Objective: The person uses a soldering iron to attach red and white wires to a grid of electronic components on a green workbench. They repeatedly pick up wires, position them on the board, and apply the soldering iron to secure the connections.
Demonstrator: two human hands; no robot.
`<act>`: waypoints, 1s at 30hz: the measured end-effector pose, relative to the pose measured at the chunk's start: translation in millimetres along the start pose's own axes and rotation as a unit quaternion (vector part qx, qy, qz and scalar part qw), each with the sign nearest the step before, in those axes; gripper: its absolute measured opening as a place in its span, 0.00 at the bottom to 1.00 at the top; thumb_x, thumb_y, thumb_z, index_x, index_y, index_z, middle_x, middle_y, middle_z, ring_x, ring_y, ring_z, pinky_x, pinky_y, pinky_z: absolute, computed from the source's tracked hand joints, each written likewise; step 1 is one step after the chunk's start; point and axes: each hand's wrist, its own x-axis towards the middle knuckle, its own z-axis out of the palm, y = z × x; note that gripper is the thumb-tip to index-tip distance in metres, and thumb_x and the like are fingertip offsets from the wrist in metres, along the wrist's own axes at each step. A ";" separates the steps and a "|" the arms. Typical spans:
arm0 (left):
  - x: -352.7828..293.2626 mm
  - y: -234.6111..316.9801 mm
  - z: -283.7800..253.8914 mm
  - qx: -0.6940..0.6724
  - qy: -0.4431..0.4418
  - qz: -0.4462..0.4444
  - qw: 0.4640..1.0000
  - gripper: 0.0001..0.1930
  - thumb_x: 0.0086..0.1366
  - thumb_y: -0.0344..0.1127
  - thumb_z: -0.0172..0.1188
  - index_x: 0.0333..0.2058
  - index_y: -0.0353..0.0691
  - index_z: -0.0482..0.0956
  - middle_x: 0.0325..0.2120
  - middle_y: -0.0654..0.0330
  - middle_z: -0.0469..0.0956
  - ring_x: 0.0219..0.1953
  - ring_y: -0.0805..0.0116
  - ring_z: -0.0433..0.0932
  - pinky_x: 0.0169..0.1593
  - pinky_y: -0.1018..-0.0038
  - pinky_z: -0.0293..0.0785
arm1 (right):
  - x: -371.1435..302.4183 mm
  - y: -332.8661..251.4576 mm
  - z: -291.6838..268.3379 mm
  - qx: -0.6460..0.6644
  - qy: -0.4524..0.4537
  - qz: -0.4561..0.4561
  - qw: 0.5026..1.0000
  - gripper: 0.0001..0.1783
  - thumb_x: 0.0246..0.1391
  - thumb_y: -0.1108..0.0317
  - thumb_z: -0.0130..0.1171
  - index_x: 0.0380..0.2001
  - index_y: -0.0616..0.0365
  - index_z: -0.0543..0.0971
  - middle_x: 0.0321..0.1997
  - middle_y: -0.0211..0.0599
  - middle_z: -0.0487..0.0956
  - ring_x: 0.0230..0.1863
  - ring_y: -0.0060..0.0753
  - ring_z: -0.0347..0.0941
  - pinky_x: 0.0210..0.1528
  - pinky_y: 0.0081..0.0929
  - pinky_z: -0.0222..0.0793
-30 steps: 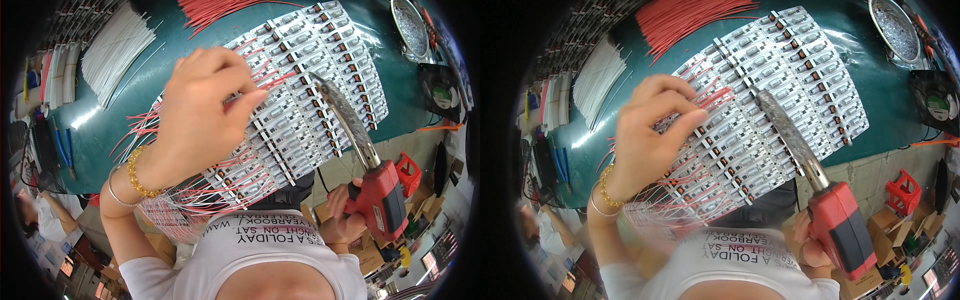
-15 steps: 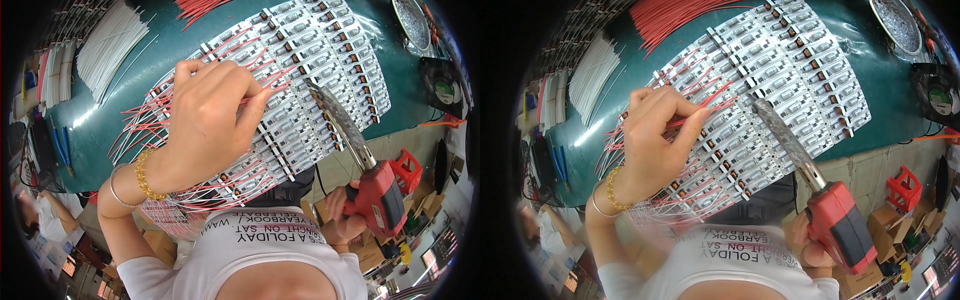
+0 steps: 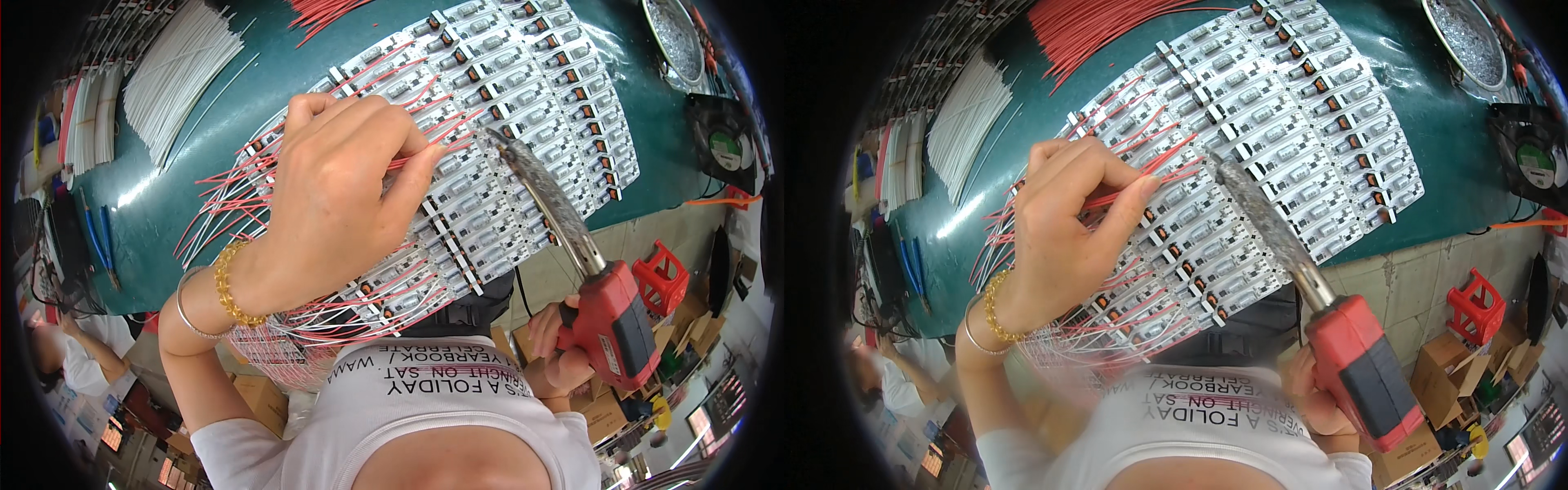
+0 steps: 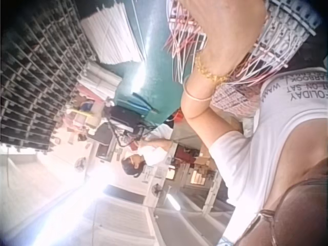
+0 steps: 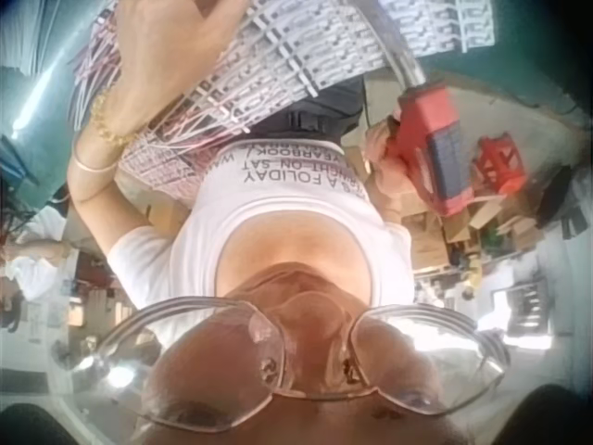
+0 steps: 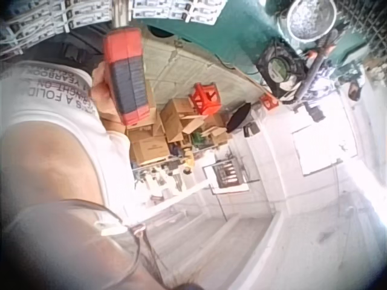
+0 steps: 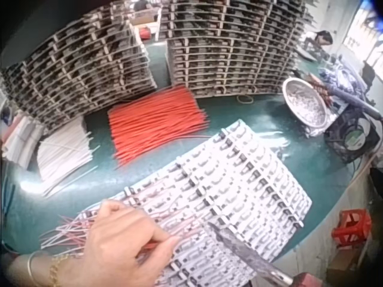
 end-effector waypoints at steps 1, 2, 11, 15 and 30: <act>0.1 0.2 0.6 -0.002 0.001 0.001 1.000 0.05 0.55 0.27 0.65 0.24 0.39 0.77 0.18 0.64 0.73 0.22 0.68 0.69 0.41 0.71 0.61 | 1.7 -1.0 3.2 0.018 0.004 0.005 1.000 0.44 0.50 0.33 0.56 0.49 0.67 0.66 0.11 0.26 0.66 0.10 0.22 0.61 0.17 0.21 0.58; 0.0 0.3 0.9 -0.001 0.001 0.002 1.000 0.05 0.55 0.27 0.66 0.24 0.39 0.77 0.18 0.64 0.73 0.22 0.68 0.69 0.41 0.71 0.61 | 5.9 -8.2 9.8 0.023 0.012 0.030 0.999 0.44 0.50 0.33 0.56 0.49 0.67 0.66 0.11 0.26 0.66 0.10 0.22 0.61 0.17 0.21 0.58; -0.3 0.0 1.2 0.002 0.003 0.005 1.000 0.06 0.55 0.28 0.66 0.24 0.38 0.77 0.18 0.64 0.73 0.21 0.68 0.69 0.41 0.71 0.61 | -11.7 10.5 -18.0 -0.065 -0.023 0.015 0.998 0.44 0.50 0.33 0.56 0.50 0.67 0.66 0.11 0.26 0.66 0.11 0.22 0.61 0.17 0.22 0.59; 0.2 -0.1 2.9 0.000 0.005 0.009 1.000 0.05 0.54 0.27 0.66 0.24 0.38 0.77 0.18 0.64 0.73 0.22 0.68 0.69 0.41 0.71 0.61 | -6.9 -1.0 -8.6 -0.060 0.001 0.039 0.997 0.45 0.49 0.33 0.56 0.51 0.67 0.65 0.11 0.26 0.65 0.11 0.22 0.61 0.17 0.21 0.58; -0.8 -1.1 2.8 0.004 0.012 0.012 1.000 0.05 0.54 0.27 0.66 0.24 0.39 0.77 0.18 0.64 0.73 0.22 0.67 0.69 0.40 0.71 0.61 | -1.6 -9.4 9.0 -0.039 0.038 0.051 0.997 0.50 0.47 0.30 0.55 0.54 0.69 0.65 0.10 0.25 0.64 0.10 0.22 0.60 0.17 0.20 0.57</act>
